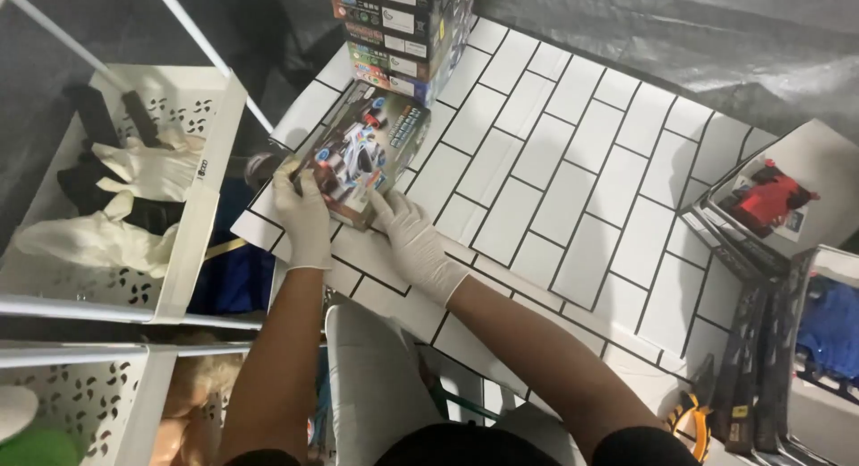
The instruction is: The person assembles two toy cars, a blue one and a red one, by removing them from their packaging and attaching wheels and other parts. They use pliers to remove a small piece from the red car's chassis. The person also handles the packaging boxes and a sticker sheet.
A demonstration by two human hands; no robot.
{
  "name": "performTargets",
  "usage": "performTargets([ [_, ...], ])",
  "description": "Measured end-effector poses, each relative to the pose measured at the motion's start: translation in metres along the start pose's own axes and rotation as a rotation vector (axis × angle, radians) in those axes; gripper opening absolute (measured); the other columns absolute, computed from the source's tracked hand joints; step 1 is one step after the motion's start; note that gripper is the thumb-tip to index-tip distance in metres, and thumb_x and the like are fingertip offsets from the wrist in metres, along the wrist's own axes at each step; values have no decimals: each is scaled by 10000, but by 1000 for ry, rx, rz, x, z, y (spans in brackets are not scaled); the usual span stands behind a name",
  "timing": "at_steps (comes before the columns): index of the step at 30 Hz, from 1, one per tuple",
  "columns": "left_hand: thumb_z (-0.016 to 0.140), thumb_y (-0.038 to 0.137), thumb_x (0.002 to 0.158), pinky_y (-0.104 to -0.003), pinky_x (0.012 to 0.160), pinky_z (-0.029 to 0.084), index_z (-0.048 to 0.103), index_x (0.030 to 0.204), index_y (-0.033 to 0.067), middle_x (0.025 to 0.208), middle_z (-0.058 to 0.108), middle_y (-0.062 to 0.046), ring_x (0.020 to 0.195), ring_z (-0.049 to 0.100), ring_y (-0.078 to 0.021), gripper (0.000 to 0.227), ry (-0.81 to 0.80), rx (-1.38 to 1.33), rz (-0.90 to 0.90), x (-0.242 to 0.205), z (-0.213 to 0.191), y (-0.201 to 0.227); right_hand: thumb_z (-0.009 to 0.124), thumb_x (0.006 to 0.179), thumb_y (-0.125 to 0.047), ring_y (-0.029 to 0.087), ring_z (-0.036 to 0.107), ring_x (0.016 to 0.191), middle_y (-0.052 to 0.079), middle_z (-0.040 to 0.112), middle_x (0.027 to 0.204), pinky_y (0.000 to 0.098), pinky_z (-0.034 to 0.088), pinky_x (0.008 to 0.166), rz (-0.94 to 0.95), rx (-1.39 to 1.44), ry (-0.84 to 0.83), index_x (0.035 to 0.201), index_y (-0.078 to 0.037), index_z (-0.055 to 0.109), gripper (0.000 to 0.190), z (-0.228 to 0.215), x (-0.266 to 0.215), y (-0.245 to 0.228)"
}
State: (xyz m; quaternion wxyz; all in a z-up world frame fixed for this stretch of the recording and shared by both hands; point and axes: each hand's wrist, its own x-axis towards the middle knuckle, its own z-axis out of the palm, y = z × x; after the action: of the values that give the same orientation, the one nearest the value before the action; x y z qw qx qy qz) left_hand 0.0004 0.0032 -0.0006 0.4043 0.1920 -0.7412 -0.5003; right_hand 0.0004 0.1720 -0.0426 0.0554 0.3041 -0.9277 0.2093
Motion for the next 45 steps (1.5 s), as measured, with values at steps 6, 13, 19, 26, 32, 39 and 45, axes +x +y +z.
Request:
performTargets([
  [6,582,108,957,-382,887,532,596,1122,30,1064,663,-201,1044,671,-362,184,84,58,-15,-3,5,0,663,937,-167,393,450,1429,233,497,1449,519,365,1134,50,62,19,1569,-187,336,711,-2,7,-3],
  [13,633,170,1005,-435,981,468,585,1205,71,1166,614,-173,1115,603,-361,228,34,152,205,6,4,-36,664,938,-250,354,459,1415,185,474,1476,479,379,1118,-31,38,-53,1523,-179,377,655,-53,-39,38],
  [19,604,121,1009,-435,1077,381,591,1225,73,1252,555,-148,1211,529,-329,222,-83,-5,226,-72,20,72,572,1027,-249,335,651,1030,239,663,1156,418,501,895,322,-1504,451,1274,-47,657,330,-74,-139,232],
  [26,597,109,981,-433,1073,408,579,1201,70,1195,618,-114,1187,581,-291,225,-634,-306,220,-157,53,123,672,916,-118,289,559,1055,63,605,973,602,338,1014,790,-988,569,1199,-252,732,318,-199,-179,283],
  [32,655,205,957,-370,1024,474,641,1160,133,1125,682,-36,1116,644,-222,216,-781,-249,240,-201,63,129,645,895,-28,180,570,728,4,563,788,357,466,670,628,-1240,319,953,-243,685,226,-221,-167,211],
  [39,607,278,997,-370,1015,477,609,1222,143,1152,625,-31,1150,607,-232,262,-835,-205,339,-200,65,158,421,998,32,151,447,611,12,455,716,283,357,551,362,-1319,509,912,-42,627,235,-216,-155,43],
  [45,661,255,945,-445,979,496,596,1286,88,1133,669,-162,1107,635,-337,385,-906,-4,542,-190,57,163,673,853,20,369,657,900,206,692,918,469,492,798,261,-319,99,1076,-7,743,235,-120,-214,11],
])
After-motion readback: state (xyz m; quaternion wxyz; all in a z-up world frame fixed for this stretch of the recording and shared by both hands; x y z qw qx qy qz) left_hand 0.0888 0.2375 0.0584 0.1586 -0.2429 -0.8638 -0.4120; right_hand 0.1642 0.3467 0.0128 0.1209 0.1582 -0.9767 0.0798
